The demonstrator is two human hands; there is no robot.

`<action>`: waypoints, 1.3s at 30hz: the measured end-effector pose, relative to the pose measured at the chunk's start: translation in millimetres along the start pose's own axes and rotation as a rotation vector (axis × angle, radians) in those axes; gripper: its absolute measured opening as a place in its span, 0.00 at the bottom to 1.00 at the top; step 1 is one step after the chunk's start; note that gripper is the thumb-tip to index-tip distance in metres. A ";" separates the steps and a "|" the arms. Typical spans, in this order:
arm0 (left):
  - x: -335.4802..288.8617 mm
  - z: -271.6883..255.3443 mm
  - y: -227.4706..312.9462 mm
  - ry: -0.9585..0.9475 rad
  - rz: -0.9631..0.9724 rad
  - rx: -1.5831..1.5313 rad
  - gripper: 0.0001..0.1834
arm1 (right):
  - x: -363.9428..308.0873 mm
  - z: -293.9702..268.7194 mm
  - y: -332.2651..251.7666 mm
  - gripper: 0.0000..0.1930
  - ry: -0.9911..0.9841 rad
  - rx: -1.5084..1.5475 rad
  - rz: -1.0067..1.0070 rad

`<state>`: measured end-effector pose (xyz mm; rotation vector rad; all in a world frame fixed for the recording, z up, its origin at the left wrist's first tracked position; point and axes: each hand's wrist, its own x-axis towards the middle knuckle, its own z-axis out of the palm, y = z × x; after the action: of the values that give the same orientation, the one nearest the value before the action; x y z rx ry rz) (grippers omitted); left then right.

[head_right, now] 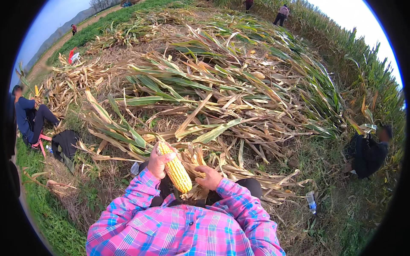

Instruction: The person sits on the ground in a cornfield and repeatedly shucks corn cobs by hand, peeling back the husks to reveal the kernels. The person handles multiple cobs one at a time and discards the husks onto a growing pile.

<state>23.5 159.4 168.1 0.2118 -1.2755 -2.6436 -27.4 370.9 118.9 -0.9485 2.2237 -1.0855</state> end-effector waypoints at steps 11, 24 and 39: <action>-16.9 -5.2 -43.5 0.028 0.112 0.297 0.20 | 10.1 25.6 -50.6 0.27 0.005 0.820 0.083; 10.4 -89.4 -88.7 0.251 -0.071 0.839 0.10 | -0.4 72.3 50.5 0.18 -0.073 0.966 0.677; 37.0 -85.9 -109.5 0.201 -0.525 0.533 0.02 | 110.4 -262.6 -34.8 0.34 0.488 1.637 -0.583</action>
<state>-6.7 152.1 27.5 0.9838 -2.0457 -2.4883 -261.6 397.2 282.7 -0.4771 0.5394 -2.8008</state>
